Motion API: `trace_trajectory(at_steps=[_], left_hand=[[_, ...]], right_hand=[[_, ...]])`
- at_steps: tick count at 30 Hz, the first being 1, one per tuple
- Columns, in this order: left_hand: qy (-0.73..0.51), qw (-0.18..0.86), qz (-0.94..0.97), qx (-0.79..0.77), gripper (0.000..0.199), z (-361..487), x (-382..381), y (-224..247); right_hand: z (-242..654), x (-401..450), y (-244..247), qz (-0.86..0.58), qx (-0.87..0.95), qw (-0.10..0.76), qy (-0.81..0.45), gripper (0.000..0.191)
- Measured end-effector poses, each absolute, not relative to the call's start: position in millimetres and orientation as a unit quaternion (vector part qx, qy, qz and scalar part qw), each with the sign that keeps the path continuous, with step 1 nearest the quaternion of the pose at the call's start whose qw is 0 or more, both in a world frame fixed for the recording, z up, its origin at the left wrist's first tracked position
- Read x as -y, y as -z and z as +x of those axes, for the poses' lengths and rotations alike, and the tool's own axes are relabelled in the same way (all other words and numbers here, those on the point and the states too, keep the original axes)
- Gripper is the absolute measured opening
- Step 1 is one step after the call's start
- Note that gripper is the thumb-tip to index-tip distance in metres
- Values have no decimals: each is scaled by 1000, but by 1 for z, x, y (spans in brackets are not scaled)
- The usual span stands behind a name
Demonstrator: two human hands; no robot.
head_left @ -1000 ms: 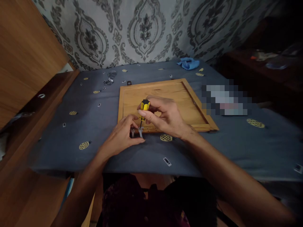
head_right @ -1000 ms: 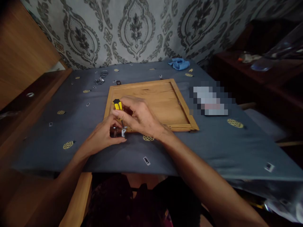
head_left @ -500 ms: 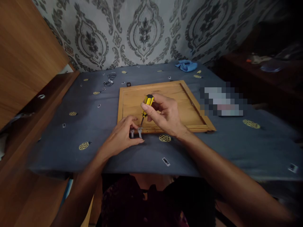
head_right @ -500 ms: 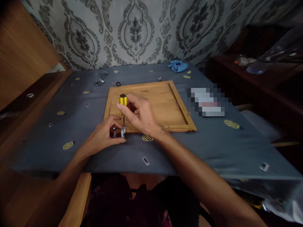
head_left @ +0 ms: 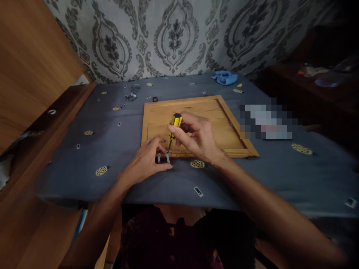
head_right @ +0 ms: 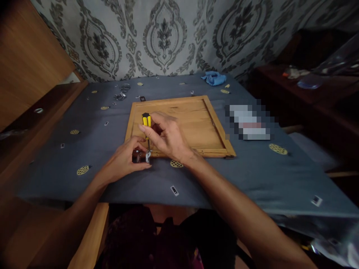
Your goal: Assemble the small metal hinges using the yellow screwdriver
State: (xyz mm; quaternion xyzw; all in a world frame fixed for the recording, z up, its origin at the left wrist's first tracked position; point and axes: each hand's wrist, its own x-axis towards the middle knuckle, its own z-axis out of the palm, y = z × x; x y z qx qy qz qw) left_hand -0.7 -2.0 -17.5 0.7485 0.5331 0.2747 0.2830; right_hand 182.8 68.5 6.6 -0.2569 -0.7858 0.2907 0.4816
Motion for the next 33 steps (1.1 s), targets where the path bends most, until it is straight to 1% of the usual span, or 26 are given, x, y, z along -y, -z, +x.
trace_trajectory(at_steps=[9, 16, 19, 22, 24, 27, 28, 33], left_hand=[[-299, 271, 744, -534, 56, -8, 4, 9], [-338, 204, 715, -577, 33, -37, 4, -14], [-323, 189, 716, -590, 30, -45, 3, -17], [-292, 195, 739, -576, 25, -41, 1, -14], [-265, 208, 765, -550, 29, -31, 1, -10], [-219, 213, 800, -517, 50, -12, 1, -7], [-204, 205, 809, -512, 54, -7, 1, -6], [-149, 140, 821, -534, 56, 5, 1, -2]], right_hand=[[183, -67, -5, -258, 791, 480, -277, 35], [182, -68, -4, -257, 792, 486, -264, 36], [183, -66, -5, -253, 794, 491, -252, 36], [184, -65, -5, -252, 796, 492, -246, 35], [185, -64, -4, -246, 798, 496, -239, 34], [185, -64, -5, -234, 803, 501, -224, 33], [184, -64, -5, -232, 803, 502, -222, 34], [183, -65, -6, -228, 801, 510, -215, 33]])
